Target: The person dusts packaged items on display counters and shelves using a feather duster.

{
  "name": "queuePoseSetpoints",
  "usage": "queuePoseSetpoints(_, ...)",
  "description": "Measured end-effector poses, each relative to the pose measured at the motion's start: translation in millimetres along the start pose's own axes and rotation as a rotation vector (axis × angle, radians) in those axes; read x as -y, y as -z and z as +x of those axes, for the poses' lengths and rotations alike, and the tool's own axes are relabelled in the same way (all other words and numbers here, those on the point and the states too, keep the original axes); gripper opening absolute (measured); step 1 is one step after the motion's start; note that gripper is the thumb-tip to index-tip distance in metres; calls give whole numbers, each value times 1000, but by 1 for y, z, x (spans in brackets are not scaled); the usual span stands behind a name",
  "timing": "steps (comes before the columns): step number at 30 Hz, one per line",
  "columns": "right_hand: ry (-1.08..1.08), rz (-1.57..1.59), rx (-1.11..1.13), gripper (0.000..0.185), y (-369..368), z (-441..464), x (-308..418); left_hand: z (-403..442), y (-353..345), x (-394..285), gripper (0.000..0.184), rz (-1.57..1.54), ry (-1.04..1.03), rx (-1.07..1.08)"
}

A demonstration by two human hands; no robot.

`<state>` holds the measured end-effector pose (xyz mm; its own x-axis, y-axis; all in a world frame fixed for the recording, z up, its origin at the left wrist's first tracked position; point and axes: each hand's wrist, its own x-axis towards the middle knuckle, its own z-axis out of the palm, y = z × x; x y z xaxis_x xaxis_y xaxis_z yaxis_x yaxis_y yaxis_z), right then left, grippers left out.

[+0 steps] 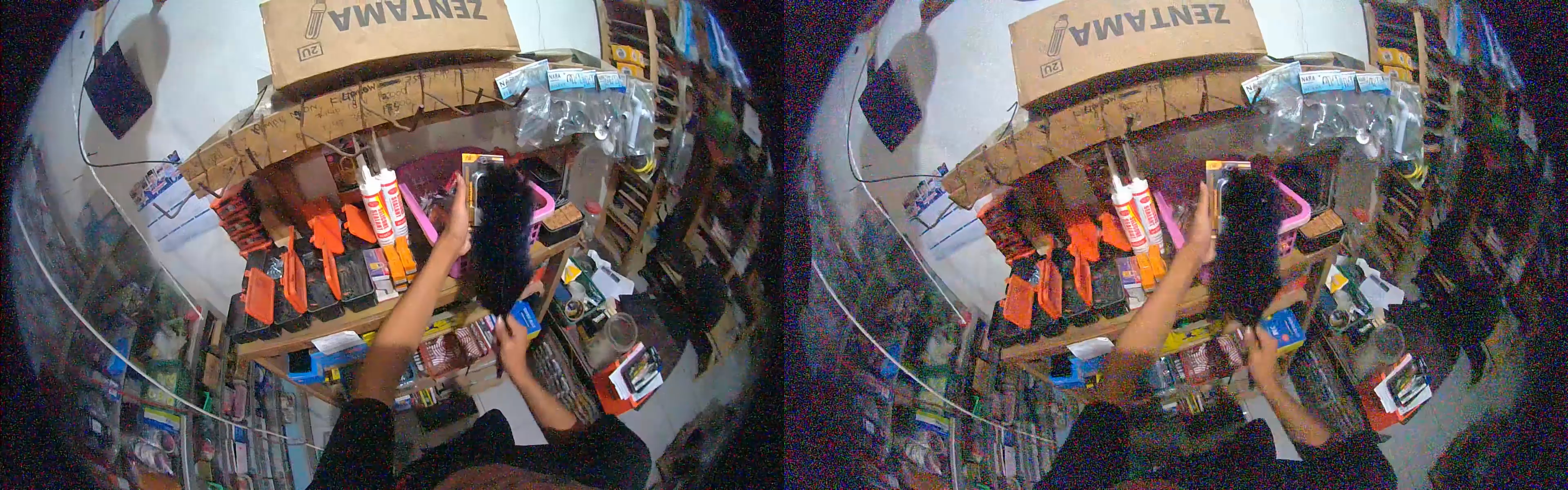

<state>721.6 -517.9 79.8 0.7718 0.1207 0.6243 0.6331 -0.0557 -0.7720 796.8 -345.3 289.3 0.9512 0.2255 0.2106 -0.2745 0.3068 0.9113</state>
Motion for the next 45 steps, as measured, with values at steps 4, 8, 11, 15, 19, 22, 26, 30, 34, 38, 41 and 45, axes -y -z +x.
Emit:
queuePoseSetpoints(4, -233, -18, 3, 30, -11, -39, -82, 29, 16, 25, 75, -193, 48, 129)
queuePoseSetpoints(8, -155, 131, 98, 33, 15, 39, 2, 6, 4, 8, 84, -250, 136, 237)
queuePoseSetpoints(11, -136, 64, 48, 34, 7, 26, -17, 14, 13, 20, 85, -202, 129, 197)
queuePoseSetpoints(15, -268, 79, 49, 33, -7, -41, -52, 25, 15, 20, 73, -199, 64, 111)
queuePoseSetpoints(19, -331, 71, 128, 31, 17, 7, -21, 10, 11, 7, 76, -191, 151, 154)
queuePoseSetpoints(22, -186, 84, 72, 37, 31, 58, -4, 3, 3, 2, 80, -226, 188, 222)
queuePoseSetpoints(26, -113, 62, 217, 35, 34, 49, -11, 20, 13, 16, 80, -207, 122, 181)
queuePoseSetpoints(30, -232, 227, 240, 32, 35, 46, -12, 18, 11, 11, 79, -227, 151, 263)
queuePoseSetpoints(34, -223, 136, 284, 30, 34, 44, -32, 17, 11, 13, 79, -225, 174, 276)
queuePoseSetpoints(38, -364, 176, 239, 30, 45, 57, -5, 32, 34, 39, 78, -164, 145, 195)
queuePoseSetpoints(41, -239, 172, 295, 26, 46, 58, 0, 54, 47, 59, 78, -103, 76, 285)
queuePoseSetpoints(45, -292, 176, 199, 24, 48, 62, 2, 41, 28, 40, 80, -186, 90, 334)
